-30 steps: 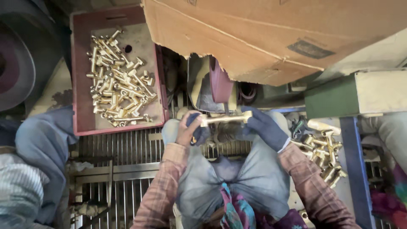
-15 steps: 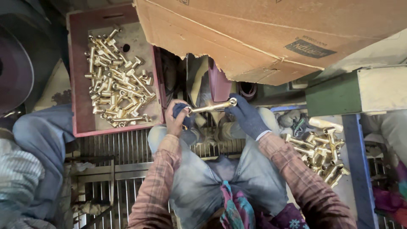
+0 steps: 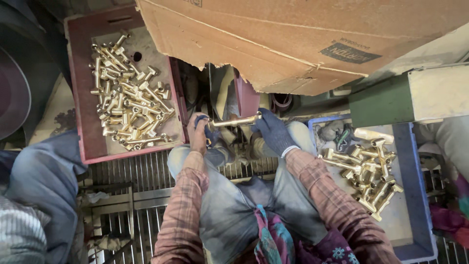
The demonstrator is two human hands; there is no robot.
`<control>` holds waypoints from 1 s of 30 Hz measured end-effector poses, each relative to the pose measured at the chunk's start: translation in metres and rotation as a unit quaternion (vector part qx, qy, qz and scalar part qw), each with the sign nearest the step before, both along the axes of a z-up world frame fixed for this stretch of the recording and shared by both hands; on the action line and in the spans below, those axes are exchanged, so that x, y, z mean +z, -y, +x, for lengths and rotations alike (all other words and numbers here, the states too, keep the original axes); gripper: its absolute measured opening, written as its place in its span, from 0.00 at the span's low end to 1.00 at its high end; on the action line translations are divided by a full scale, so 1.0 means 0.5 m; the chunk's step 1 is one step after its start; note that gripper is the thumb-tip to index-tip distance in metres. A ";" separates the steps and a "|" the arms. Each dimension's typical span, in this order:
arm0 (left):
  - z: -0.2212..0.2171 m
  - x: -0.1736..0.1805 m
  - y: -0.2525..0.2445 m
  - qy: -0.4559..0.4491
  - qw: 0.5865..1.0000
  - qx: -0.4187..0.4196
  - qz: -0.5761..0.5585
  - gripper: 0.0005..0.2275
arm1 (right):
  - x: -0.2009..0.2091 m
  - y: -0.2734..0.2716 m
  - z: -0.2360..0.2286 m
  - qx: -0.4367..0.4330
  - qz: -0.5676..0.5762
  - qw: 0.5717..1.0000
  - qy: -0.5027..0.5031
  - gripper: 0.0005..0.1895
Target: The person sits on the floor and repeatedly rubs brass-colored metal parts against a grinding wheel using a cloth. They pick up parts from a red tray, polish them, and place them into a blue tray.
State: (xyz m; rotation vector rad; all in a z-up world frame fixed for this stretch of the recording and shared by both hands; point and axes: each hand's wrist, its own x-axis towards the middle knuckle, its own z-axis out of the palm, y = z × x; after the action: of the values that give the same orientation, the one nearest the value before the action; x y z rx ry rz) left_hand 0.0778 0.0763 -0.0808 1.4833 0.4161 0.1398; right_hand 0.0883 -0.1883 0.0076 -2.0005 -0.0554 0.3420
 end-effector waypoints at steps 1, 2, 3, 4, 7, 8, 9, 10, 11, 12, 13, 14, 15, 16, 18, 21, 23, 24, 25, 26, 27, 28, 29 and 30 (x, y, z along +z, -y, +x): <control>-0.003 -0.001 -0.002 0.000 1.000 -0.003 0.005 0.06 | -0.003 -0.002 -0.002 -0.006 0.008 1.000 -0.003 0.19; -0.005 -0.002 -0.003 0.000 1.000 -0.006 0.010 0.06 | -0.006 -0.004 -0.003 -0.012 0.017 1.000 -0.006 0.19; -0.005 -0.002 -0.005 -0.001 1.000 -0.011 0.015 0.06 | -0.009 -0.005 -0.002 -0.020 0.026 0.999 -0.009 0.19; -0.003 -0.002 -0.005 0.005 1.000 -0.014 0.009 0.06 | -0.012 -0.006 -0.002 -0.028 0.048 0.998 -0.019 0.19; -0.007 -0.004 -0.005 0.011 1.000 -0.022 -0.014 0.07 | -0.024 -0.008 -0.002 -0.049 0.111 0.991 -0.048 0.19; -0.007 -0.004 -0.005 0.008 0.999 -0.024 -0.024 0.07 | -0.029 -0.009 0.000 -0.057 0.130 0.988 -0.057 0.19; -0.007 -0.005 -0.006 0.004 0.999 -0.026 -0.033 0.08 | -0.035 -0.010 0.001 -0.064 0.148 0.985 -0.066 0.20; -0.007 -0.007 -0.006 -0.005 0.999 -0.024 -0.029 0.08 | -0.040 -0.011 0.003 -0.075 0.175 0.978 -0.080 0.19; -0.008 -0.009 -0.007 -0.014 0.999 -0.023 -0.026 0.08 | -0.046 -0.012 0.004 -0.086 0.202 0.971 -0.095 0.18; -0.008 -0.012 -0.008 -0.023 0.999 -0.021 -0.023 0.08 | -0.051 -0.012 0.006 -0.097 0.228 0.963 -0.110 0.18; -0.007 -0.014 -0.009 -0.030 0.999 -0.022 -0.035 0.08 | -0.055 -0.011 0.009 -0.100 0.219 0.964 -0.116 0.18; -0.006 -0.017 -0.010 -0.038 0.998 -0.022 -0.048 0.08 | -0.057 -0.010 0.012 -0.104 0.209 0.965 -0.123 0.18; -0.006 -0.020 -0.010 -0.046 0.997 -0.022 -0.061 0.08 | -0.059 -0.010 0.013 -0.107 0.199 0.965 -0.130 0.18; -0.005 -0.023 -0.011 -0.038 0.997 -0.024 -0.055 0.08 | -0.060 -0.010 0.013 -0.117 0.220 0.959 -0.137 0.18; -0.002 -0.030 -0.014 -0.020 0.999 -0.024 -0.042 0.07 | -0.058 -0.012 0.017 -0.135 0.260 0.945 -0.148 0.17; -0.001 -0.042 -0.019 -0.081 0.990 -0.021 -0.115 0.05 | -0.051 -0.012 0.017 -0.158 0.281 0.931 -0.169 0.17; 0.003 -0.054 -0.023 -0.103 0.978 -0.020 -0.180 0.03 | -0.046 -0.011 0.019 -0.165 0.277 0.929 -0.181 0.16; 0.003 -0.060 -0.025 -0.114 0.970 -0.020 -0.213 0.03 | -0.044 -0.012 0.017 -0.170 0.275 0.928 -0.187 0.17; 0.008 -0.067 -0.027 -0.123 0.966 -0.022 -0.226 0.03 | -0.043 -0.012 0.020 -0.179 0.285 0.922 -0.190 0.16; 0.013 -0.074 -0.030 -0.133 0.962 -0.024 -0.238 0.03 | -0.041 -0.014 0.022 -0.188 0.295 0.917 -0.194 0.16; 0.016 -0.082 -0.033 -0.143 0.957 -0.026 -0.251 0.03 | -0.041 -0.015 0.023 -0.197 0.305 0.910 -0.198 0.16; 0.018 -0.091 -0.035 -0.156 0.950 -0.023 -0.269 0.03 | -0.041 -0.017 0.024 -0.202 0.311 0.907 -0.202 0.15; 0.020 -0.100 -0.037 -0.170 0.943 -0.020 -0.286 0.03 | -0.041 -0.018 0.024 -0.207 0.317 0.903 -0.205 0.15; 0.022 -0.110 -0.041 -0.183 0.935 -0.017 -0.304 0.04 | -0.041 -0.018 0.024 -0.211 0.323 0.898 -0.209 0.14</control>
State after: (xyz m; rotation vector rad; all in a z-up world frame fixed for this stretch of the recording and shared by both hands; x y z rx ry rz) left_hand 0.0887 0.0966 -0.1356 0.8962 0.6650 -0.2803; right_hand 0.1004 -0.1794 -0.0132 -1.2031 0.4757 0.3988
